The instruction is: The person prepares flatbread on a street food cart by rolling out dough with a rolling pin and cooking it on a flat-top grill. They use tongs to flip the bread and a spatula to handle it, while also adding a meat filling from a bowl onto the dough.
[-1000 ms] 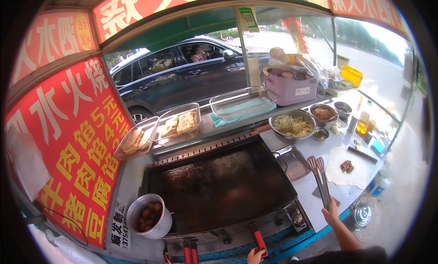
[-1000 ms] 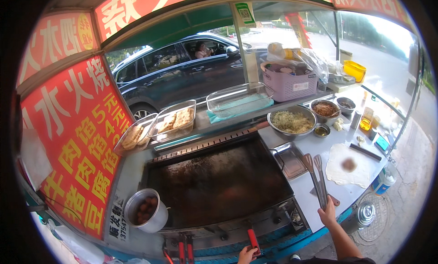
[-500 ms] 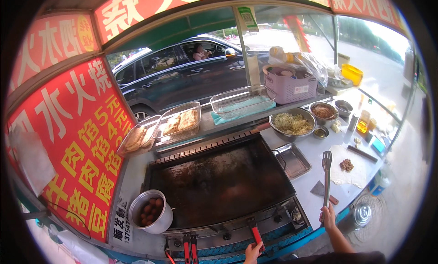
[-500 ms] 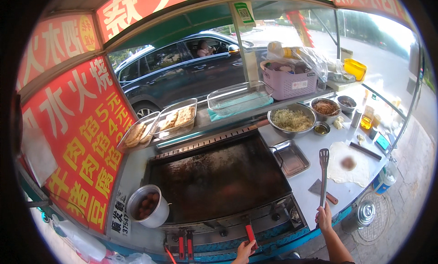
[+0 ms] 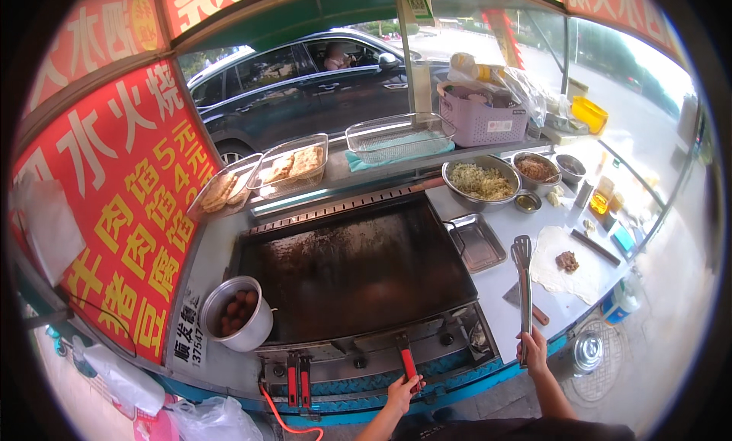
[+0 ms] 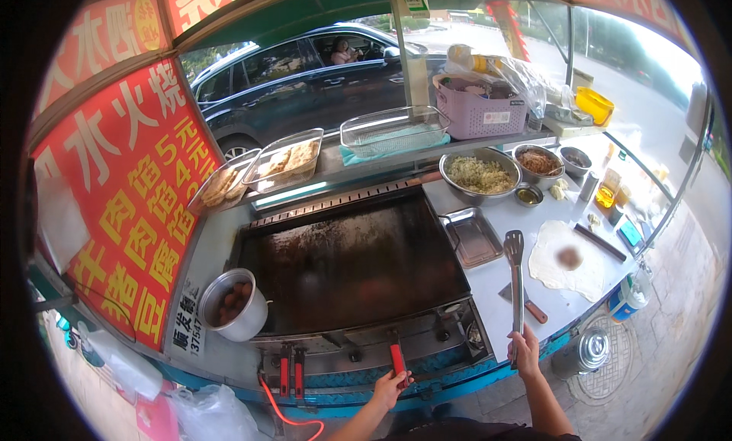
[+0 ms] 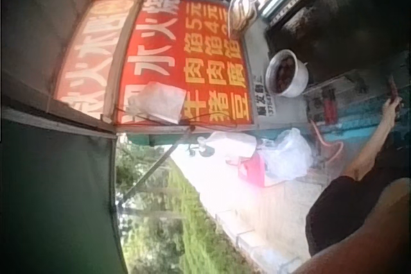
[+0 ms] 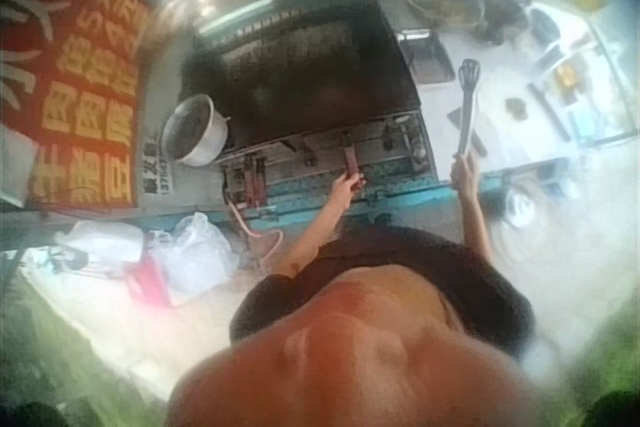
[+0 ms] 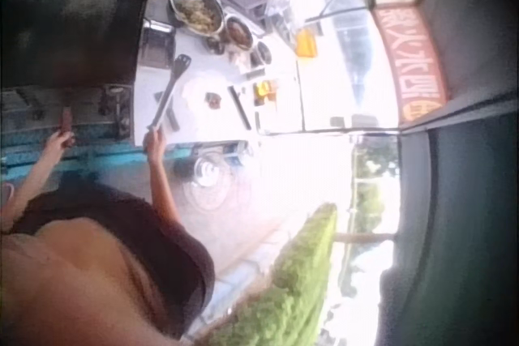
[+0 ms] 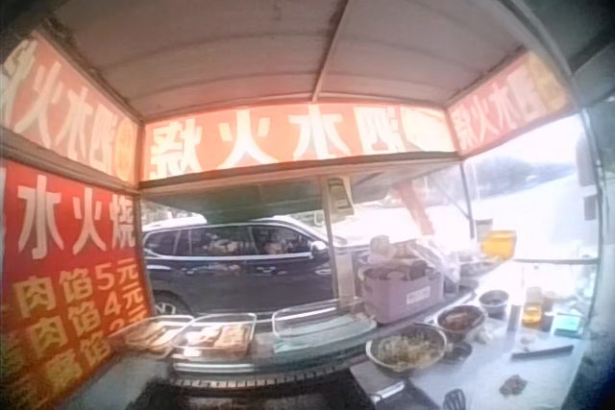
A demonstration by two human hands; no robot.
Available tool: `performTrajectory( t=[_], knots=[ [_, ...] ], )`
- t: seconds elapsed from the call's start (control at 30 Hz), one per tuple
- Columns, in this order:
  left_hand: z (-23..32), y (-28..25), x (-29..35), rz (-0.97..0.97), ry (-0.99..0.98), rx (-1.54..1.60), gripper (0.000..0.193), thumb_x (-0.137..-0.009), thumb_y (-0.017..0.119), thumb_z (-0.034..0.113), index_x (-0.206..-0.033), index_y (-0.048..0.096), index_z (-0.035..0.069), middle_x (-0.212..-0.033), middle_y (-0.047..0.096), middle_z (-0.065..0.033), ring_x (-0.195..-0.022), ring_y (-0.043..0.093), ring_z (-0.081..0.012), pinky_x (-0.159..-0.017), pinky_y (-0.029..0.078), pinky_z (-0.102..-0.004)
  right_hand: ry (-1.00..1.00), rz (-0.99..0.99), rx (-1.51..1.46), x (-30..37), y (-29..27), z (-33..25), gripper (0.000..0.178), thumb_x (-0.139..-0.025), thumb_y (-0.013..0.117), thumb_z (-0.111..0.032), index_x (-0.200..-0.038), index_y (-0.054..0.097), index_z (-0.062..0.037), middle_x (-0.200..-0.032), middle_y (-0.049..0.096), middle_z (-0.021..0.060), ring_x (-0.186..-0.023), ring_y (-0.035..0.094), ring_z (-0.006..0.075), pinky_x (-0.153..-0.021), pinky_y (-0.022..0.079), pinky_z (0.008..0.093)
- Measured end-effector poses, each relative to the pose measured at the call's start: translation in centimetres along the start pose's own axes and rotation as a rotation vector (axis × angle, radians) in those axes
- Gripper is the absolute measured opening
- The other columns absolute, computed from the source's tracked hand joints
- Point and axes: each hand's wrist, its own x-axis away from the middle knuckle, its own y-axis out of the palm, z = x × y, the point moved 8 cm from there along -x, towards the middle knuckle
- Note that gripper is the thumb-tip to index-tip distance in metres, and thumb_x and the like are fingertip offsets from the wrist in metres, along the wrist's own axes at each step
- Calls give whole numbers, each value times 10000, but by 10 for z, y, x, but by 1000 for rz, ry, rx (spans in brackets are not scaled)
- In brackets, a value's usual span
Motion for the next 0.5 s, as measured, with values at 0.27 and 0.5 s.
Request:
performTrajectory(
  t=[0.27,0.5],
  knots=[
    [2,-2,-1,-21,10,62,249,-868,623,91,-1101,567,25,-1031,642,-100,-888,636,-239,-809,522,-356,-5,-1,-4,39,-42,-7,198,-913,487,-237,-865,528,-50,-551,493,17,-417,476,91,-380,386,212],
    [0,-3,-4,-46,74,53,248,-881,605,153,-1121,582,94,-1049,653,-50,-894,631,-189,-766,484,-317,6,85,-142,84,-92,6,183,-931,478,-228,-906,516,-51,-640,515,30,-443,482,95,-368,403,222]
  ],
)
